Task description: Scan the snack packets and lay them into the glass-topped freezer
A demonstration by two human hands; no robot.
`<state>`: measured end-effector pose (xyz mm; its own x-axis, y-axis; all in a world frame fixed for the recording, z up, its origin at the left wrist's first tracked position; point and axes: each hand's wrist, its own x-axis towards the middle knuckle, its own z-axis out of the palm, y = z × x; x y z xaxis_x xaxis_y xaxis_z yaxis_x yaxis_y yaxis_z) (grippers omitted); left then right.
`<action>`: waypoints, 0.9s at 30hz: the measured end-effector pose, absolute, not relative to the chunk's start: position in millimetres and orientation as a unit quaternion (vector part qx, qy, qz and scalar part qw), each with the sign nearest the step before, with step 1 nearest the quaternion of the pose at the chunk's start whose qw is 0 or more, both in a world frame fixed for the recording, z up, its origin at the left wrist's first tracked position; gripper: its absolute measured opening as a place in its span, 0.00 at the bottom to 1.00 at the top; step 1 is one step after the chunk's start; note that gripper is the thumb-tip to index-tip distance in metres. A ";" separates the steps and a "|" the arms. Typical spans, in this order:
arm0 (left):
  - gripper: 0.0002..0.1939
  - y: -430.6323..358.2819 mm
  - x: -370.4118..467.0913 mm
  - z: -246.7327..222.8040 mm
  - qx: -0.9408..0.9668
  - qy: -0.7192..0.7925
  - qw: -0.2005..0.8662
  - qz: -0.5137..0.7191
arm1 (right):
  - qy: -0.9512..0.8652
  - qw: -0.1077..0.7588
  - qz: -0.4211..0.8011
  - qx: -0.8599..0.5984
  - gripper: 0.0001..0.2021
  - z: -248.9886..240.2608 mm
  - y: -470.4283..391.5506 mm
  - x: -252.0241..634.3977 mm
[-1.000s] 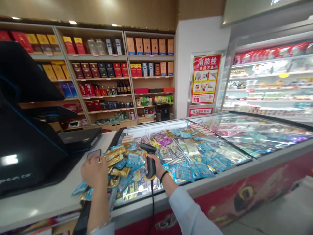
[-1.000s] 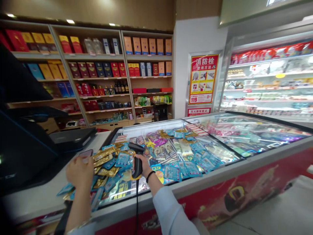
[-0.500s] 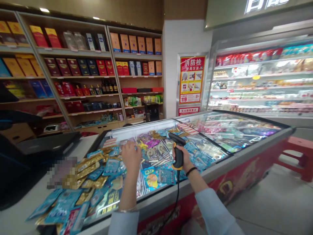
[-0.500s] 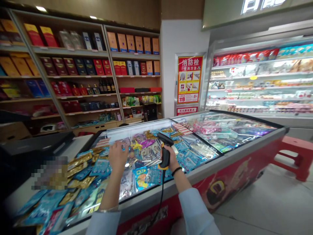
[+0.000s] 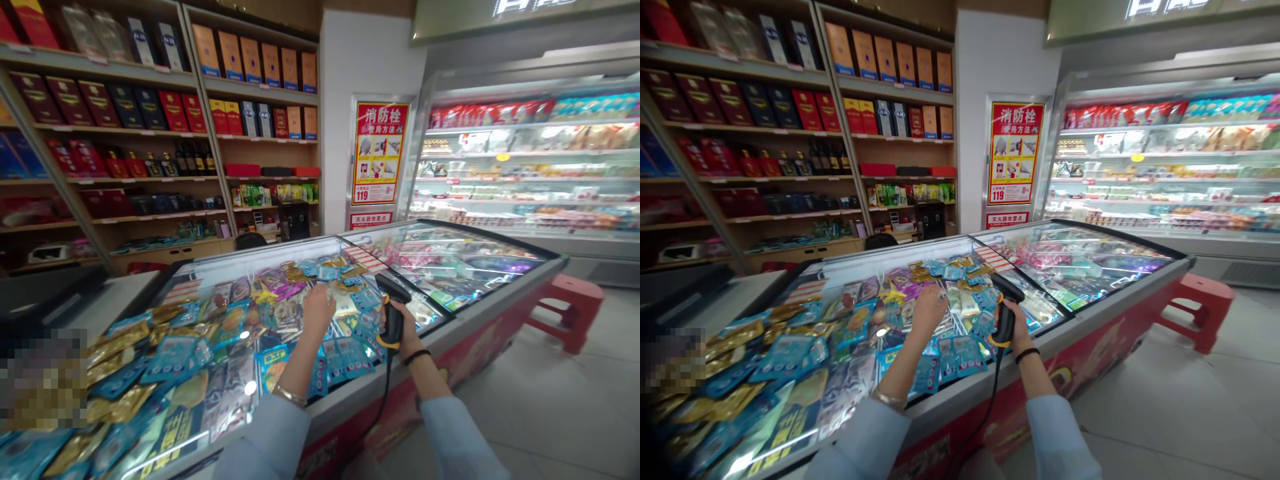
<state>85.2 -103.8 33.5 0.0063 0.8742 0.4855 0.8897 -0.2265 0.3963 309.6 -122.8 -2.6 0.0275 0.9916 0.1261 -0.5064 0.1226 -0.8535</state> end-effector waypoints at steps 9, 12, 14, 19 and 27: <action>0.13 -59.9 162.3 14.6 -0.759 -0.578 -0.040 -0.299 | -0.333 0.692 0.568 -0.296 0.13 -12.3 -120.1 326.1; 0.19 -52.8 172.7 6.8 -0.764 -0.581 -0.028 -0.277 | -0.324 0.696 0.562 -0.306 0.14 -14.3 -120.9 325.5; 0.25 -49.2 173.7 1.8 -0.769 -0.585 -0.029 -0.256 | -0.327 0.693 0.559 -0.317 0.14 -15.0 -120.8 325.0; 0.28 -44.1 166.5 -3.4 -0.778 -0.588 -0.044 -0.218 | -0.323 0.685 0.560 -0.335 0.13 -15.6 -119.1 324.0; 0.22 -50.0 171.7 -4.6 -0.769 -0.602 -0.066 -0.207 | -0.337 0.681 0.557 -0.336 0.13 -12.9 -122.7 321.8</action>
<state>171.7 -50.0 -4.6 0.1899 0.9522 0.2391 0.8979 -0.2670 0.3501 321.8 -122.7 -12.9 0.1529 0.9846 0.0846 -0.5317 0.1541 -0.8328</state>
